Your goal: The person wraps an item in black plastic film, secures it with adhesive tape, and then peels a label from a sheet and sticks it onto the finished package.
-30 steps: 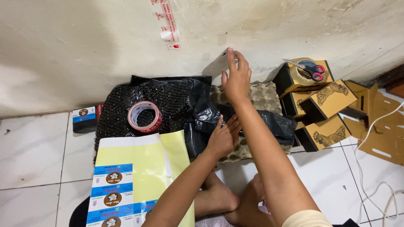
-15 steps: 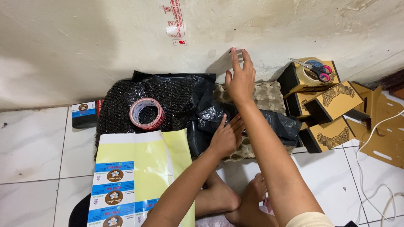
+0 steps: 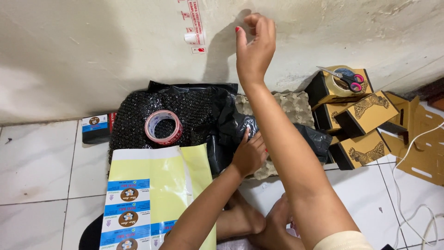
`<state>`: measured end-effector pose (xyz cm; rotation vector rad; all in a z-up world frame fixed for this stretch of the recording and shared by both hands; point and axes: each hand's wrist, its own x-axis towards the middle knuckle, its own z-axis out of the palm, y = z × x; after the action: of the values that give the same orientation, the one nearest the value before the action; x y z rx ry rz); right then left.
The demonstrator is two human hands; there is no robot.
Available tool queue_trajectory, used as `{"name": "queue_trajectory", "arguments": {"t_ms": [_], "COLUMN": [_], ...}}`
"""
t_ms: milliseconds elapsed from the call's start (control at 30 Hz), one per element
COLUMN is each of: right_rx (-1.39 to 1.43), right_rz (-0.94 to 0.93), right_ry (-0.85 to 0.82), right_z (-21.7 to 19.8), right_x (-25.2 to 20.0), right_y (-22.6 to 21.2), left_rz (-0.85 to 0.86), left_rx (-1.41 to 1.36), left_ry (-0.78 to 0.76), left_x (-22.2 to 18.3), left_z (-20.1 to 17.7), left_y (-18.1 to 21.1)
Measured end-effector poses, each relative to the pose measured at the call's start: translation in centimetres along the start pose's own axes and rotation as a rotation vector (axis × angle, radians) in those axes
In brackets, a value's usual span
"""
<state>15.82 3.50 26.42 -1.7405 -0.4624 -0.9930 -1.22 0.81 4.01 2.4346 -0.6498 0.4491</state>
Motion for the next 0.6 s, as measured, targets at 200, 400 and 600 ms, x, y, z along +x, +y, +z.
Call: {"name": "queue_trajectory", "arguments": {"t_ms": [200,400,600], "right_rx": [-0.202,-0.030,-0.261], "right_rz": [-0.227,-0.108,-0.320], "right_ry": [0.032,0.025,-0.061], "right_z": [1.2,-1.6,-0.3], "right_x": [0.8,0.1,1.1], "right_y": [1.7,0.9,1.5], "left_rz": [-0.015,-0.029,-0.024], "left_rx": [0.028,0.103,0.113], "left_ry": [-0.030,-0.054,0.010], "left_x": [0.2,-0.4,-0.2], "left_z": [-0.6,2.2,1.3], "left_y": [0.3,-0.9,-0.2]}}
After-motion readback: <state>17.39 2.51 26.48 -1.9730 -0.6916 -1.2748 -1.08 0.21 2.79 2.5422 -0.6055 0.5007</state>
